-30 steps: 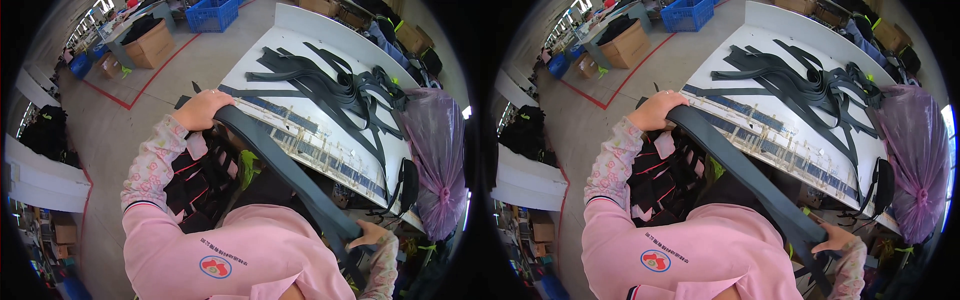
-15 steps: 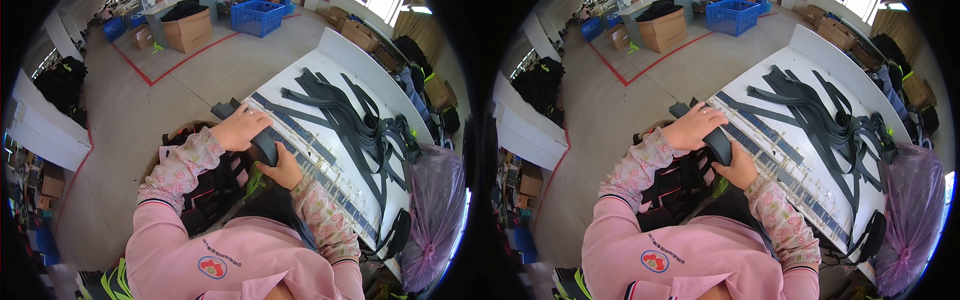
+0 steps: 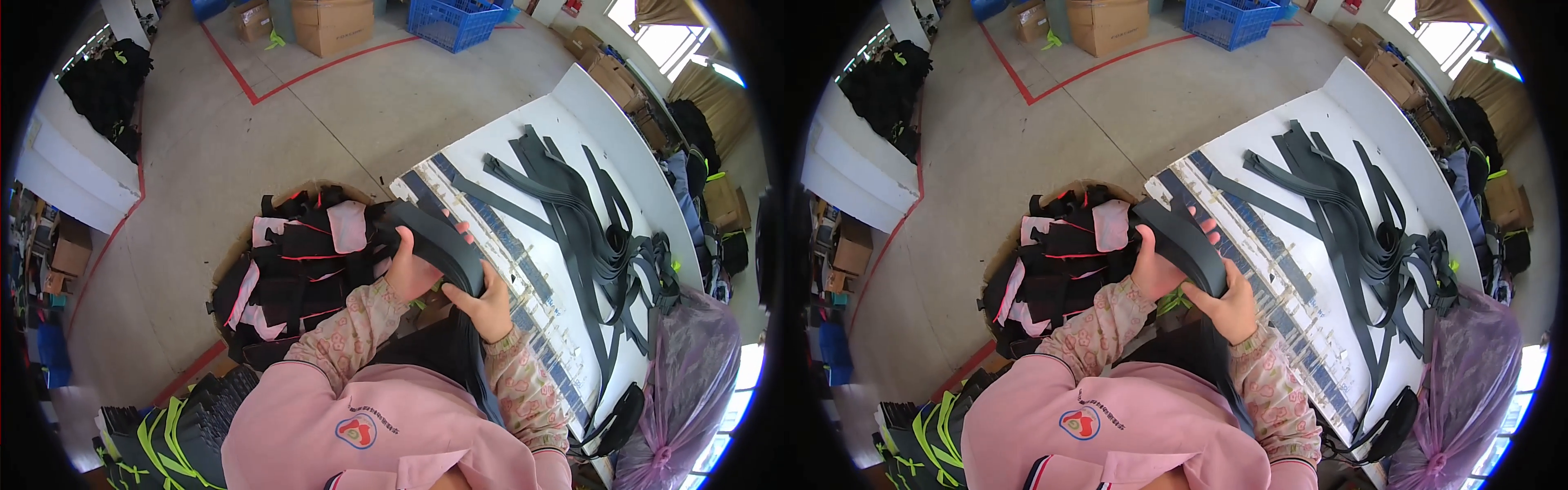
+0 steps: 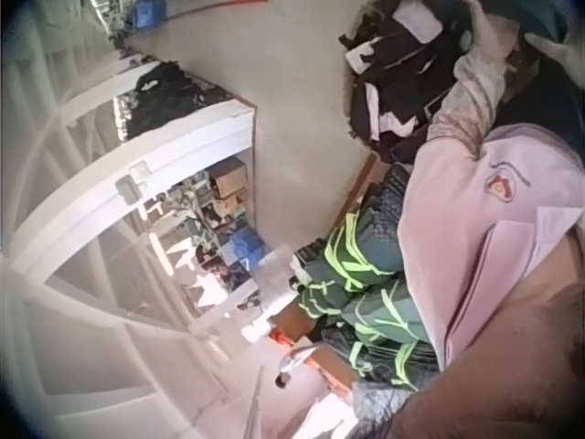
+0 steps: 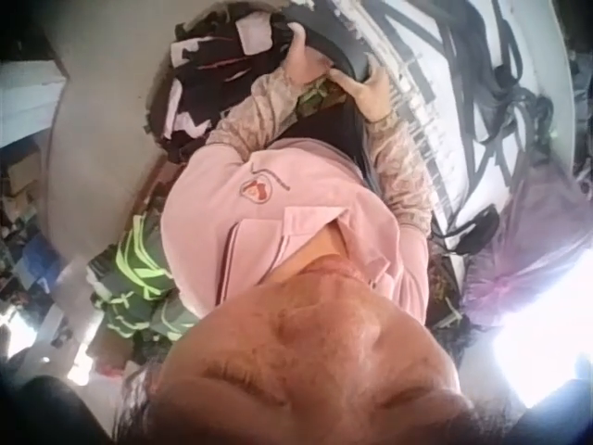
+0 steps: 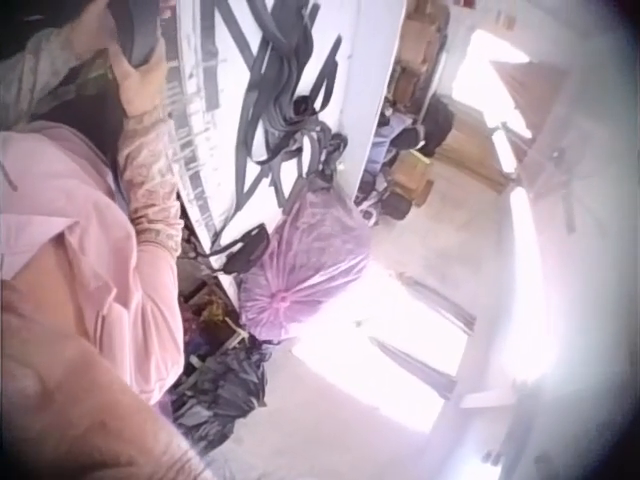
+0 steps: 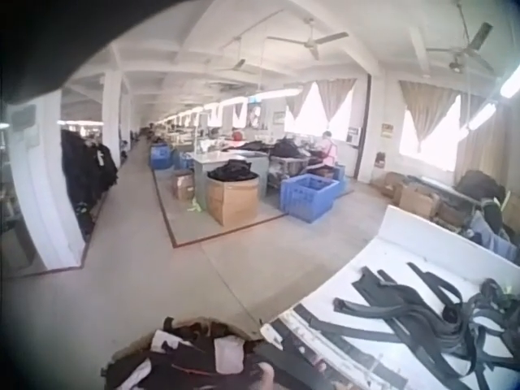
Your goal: Organizing and bundling black fabric straps on a workbench.
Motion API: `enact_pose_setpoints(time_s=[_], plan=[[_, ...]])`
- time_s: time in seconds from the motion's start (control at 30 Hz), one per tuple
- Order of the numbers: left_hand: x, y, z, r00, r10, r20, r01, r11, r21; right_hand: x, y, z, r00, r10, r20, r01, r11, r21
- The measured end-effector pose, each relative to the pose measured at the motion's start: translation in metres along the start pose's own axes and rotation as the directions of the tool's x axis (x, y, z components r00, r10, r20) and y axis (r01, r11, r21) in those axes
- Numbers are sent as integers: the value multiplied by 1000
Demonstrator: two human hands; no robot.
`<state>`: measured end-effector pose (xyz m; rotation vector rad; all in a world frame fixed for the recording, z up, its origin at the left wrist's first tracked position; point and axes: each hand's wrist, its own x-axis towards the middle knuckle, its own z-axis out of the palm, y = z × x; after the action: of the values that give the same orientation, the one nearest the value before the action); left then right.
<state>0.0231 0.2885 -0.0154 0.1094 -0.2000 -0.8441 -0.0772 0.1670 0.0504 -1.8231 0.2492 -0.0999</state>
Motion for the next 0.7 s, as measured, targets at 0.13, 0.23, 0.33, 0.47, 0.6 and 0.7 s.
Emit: enact_pose_setpoints(time_s=[0.13, 0.23, 0.33, 0.47, 0.6, 0.7], plan=[[21, 19, 16, 981, 179, -69, -127, 875, 468, -5, 20, 14, 998, -63, -9, 62, 989, -133], [29, 19, 33, 973, 228, 25, -149, 545, 825, 4, 19, 17, 971, -223, -86, 201, 956, -213], [30, 15, 30, 990, 143, 17, -95, 561, 822, 8, 1, 18, 961, -240, -137, 208, 954, -215], [34, 12, 40, 953, 197, 231, -287, 831, 477, 5, 4, 6, 995, -49, -92, 69, 971, 230], [24, 14, 35, 969, 177, 170, -244, 776, 582, 4, 1, -7, 997, 75, 13, -74, 909, 410], [20, 16, 43, 973, 203, 112, -214, 607, 765, 3, 1, -4, 999, 39, -7, -34, 926, 377]])
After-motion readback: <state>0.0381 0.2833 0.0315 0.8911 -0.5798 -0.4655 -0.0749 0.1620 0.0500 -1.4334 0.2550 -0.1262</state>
